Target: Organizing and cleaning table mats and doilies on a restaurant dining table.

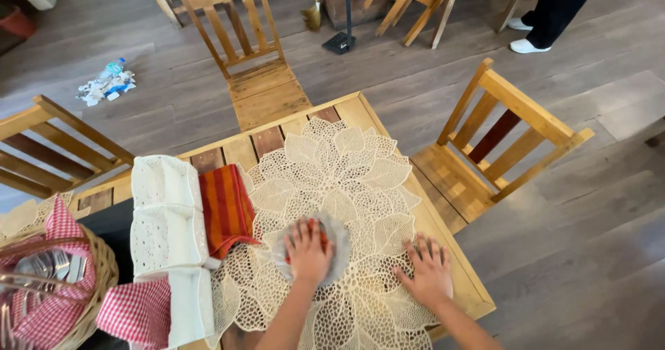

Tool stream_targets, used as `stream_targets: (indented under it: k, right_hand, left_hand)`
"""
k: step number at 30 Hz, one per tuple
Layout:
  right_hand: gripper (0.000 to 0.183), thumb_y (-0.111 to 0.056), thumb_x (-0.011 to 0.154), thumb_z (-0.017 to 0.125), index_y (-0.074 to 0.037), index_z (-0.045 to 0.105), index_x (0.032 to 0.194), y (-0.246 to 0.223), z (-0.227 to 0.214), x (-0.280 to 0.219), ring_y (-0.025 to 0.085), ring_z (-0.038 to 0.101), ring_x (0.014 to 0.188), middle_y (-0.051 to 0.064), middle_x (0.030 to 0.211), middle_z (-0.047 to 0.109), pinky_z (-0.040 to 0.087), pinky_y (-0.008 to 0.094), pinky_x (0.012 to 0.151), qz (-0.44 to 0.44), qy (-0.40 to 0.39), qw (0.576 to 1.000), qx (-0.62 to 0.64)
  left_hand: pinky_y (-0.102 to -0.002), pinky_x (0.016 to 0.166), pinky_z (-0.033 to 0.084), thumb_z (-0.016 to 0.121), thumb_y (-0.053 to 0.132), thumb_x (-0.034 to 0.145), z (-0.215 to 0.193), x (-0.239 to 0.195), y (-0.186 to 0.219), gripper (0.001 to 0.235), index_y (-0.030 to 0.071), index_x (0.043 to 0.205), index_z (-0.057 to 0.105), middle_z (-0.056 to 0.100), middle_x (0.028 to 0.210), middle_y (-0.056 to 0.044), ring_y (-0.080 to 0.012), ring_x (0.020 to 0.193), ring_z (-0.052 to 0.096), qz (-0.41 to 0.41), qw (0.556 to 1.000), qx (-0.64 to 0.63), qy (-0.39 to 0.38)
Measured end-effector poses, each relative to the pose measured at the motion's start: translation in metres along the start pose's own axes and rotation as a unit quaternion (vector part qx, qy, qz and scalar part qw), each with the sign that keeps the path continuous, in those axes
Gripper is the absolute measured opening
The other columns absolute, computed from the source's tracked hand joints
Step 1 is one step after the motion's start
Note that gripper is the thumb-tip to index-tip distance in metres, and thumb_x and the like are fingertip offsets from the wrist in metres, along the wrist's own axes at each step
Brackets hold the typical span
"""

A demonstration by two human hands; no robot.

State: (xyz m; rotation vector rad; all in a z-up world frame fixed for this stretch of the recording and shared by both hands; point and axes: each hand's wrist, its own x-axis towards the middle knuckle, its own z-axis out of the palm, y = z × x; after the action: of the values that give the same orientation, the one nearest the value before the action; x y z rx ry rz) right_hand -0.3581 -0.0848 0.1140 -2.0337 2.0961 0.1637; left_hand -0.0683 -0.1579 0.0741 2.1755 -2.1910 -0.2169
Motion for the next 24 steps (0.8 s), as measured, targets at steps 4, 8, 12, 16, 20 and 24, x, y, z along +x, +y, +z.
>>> stream_targets:
  k: [4,8,12,16,20,24]
  right_hand:
    - [0.086,-0.076,0.084,0.050,-0.022,0.038,0.150,0.005,0.016,0.004,0.030,0.020,0.153,0.006,0.163,0.029,0.012,0.051,0.125,-0.016,0.063,0.998,0.022]
    - [0.105,-0.077,0.076,0.056,-0.004,0.039,0.149,0.007,0.033,0.006,0.033,0.027,0.146,0.014,0.156,0.034,0.018,0.050,0.120,-0.024,0.156,0.985,0.070]
    - [0.092,-0.074,0.081,0.058,-0.005,0.050,0.141,0.006,0.041,-0.018,0.035,0.036,0.144,0.015,0.153,0.044,0.026,0.051,0.119,0.047,0.185,0.980,0.054]
    - [0.088,-0.078,0.081,0.061,-0.006,0.057,0.132,0.002,0.005,-0.035,0.035,0.046,0.134,0.014,0.139,0.055,0.035,0.051,0.113,0.075,0.078,0.993,0.049]
    - [0.091,-0.078,0.075,0.069,-0.004,0.057,0.126,0.021,-0.003,-0.030,0.034,0.051,0.128,0.015,0.133,0.056,0.042,0.050,0.106,0.079,0.001,0.994,0.074]
    - [0.085,-0.073,0.074,0.074,-0.005,0.057,0.123,0.029,-0.002,-0.021,0.033,0.062,0.119,0.016,0.123,0.065,0.052,0.048,0.095,0.053,-0.037,0.989,0.136]
  left_hand:
    - [-0.062,0.122,0.005,0.045,0.056,0.096,-0.008,-0.068,0.029,0.076,0.013,0.158,0.031,0.021,0.165,-0.018,-0.0399,0.155,0.011,0.048,0.997,-0.025,-0.062]
    - [-0.063,0.119,0.004,0.050,0.055,0.095,0.007,-0.134,-0.005,0.079,0.011,0.158,0.035,0.026,0.161,-0.023,-0.0428,0.150,0.015,0.181,0.980,-0.081,0.026]
    - [-0.059,0.122,0.007,0.051,0.057,0.093,-0.006,-0.167,-0.067,0.075,0.020,0.157,0.037,0.028,0.165,-0.016,-0.0363,0.153,0.019,0.241,0.964,-0.068,-0.089]
    - [-0.061,0.122,0.007,0.051,0.057,0.091,-0.001,-0.188,-0.088,0.074,0.023,0.155,0.037,0.027,0.165,-0.011,-0.0349,0.154,0.018,0.087,0.995,-0.036,0.018]
    - [-0.067,0.119,0.005,0.050,0.055,0.093,0.006,-0.198,-0.037,0.076,0.019,0.157,0.032,0.021,0.167,-0.015,-0.0391,0.154,0.013,-0.009,1.000,-0.008,0.005]
    - [-0.070,0.115,0.004,0.049,0.056,0.094,0.018,-0.203,0.029,0.079,0.014,0.158,0.028,0.017,0.165,-0.021,-0.0449,0.151,0.009,-0.039,0.998,-0.036,0.017]
